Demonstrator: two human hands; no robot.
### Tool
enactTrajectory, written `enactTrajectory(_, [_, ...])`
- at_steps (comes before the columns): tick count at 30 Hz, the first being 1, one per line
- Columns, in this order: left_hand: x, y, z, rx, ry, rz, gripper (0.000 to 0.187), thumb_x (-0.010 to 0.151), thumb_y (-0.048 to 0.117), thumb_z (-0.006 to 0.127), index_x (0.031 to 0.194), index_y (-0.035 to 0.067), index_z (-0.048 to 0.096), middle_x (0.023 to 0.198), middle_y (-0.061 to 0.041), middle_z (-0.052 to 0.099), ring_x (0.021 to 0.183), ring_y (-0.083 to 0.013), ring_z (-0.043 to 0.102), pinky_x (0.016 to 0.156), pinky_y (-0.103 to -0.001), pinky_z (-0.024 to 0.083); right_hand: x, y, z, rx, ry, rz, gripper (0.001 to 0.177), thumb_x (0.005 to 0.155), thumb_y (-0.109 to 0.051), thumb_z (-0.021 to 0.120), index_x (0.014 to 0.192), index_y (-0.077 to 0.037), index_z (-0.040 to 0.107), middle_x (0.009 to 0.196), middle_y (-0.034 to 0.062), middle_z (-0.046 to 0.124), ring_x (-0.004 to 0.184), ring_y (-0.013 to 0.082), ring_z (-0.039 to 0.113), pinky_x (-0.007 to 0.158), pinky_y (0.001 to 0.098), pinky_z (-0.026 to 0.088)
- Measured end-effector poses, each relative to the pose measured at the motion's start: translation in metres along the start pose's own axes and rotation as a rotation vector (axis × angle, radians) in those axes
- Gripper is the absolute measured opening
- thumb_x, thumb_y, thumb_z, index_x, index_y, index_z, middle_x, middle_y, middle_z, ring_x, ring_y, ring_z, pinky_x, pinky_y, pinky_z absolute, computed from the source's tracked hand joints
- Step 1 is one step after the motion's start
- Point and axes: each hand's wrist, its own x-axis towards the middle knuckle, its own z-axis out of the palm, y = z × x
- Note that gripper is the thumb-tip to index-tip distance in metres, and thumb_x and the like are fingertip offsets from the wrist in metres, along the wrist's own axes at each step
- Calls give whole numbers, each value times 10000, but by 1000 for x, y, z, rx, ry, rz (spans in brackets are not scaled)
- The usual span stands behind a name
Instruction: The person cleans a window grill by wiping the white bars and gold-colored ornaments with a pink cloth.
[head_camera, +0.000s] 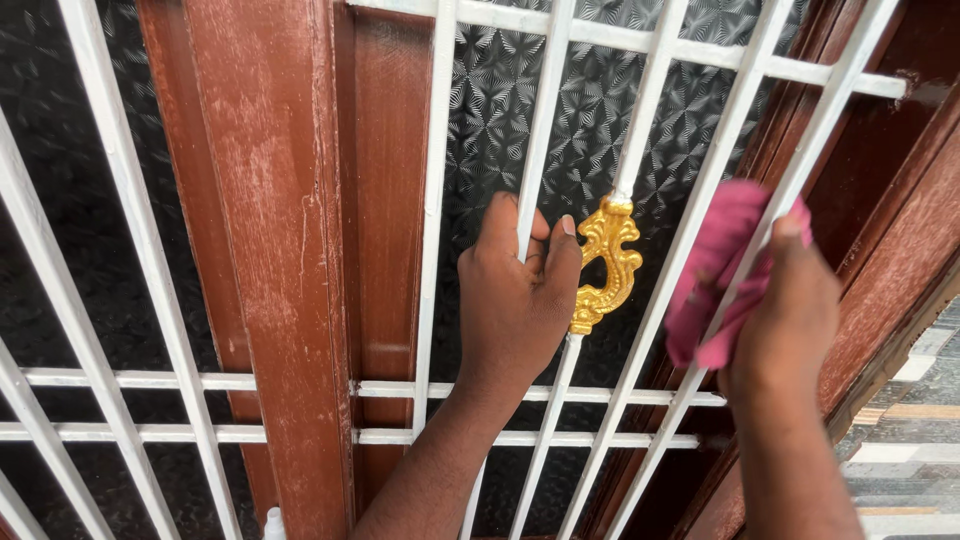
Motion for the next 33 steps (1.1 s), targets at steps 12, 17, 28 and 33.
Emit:
enactTrajectory(12, [-1,5,1,58,38,-3,203,988,72,636,862,77,477,544,42,494,444,3,466,390,-220,328,-30,5,-15,93,-35,396,611,1064,-491,304,1053,5,662,778,136,670,650,229,654,575,354,556])
enactTrajectory(17, [2,4,-3,19,-7,-2,196,989,72,634,865,75,482,553,42,488,449,0,448,391,-230,304,44,-47,7,360,-204,-10,466,1155,-431,414,1223,-17,616,1002,94,693,897,215,697,796,376,592])
enactTrajectory(28, [1,5,-4,3,-6,-31,213,977,84,645,851,79,474,548,31,494,453,-4,446,397,-239,312,0,15,-6,49,-11,-51,378,1103,-310,472,1316,-34,618,989,71,687,745,133,643,616,275,535])
enactTrajectory(33, [1,7,-3,-11,15,-26,227,977,96,651,846,80,466,542,33,476,453,-7,427,397,-256,299,-48,41,-18,-276,-21,230,352,1053,-291,602,1121,44,686,793,171,672,586,198,595,516,335,489])
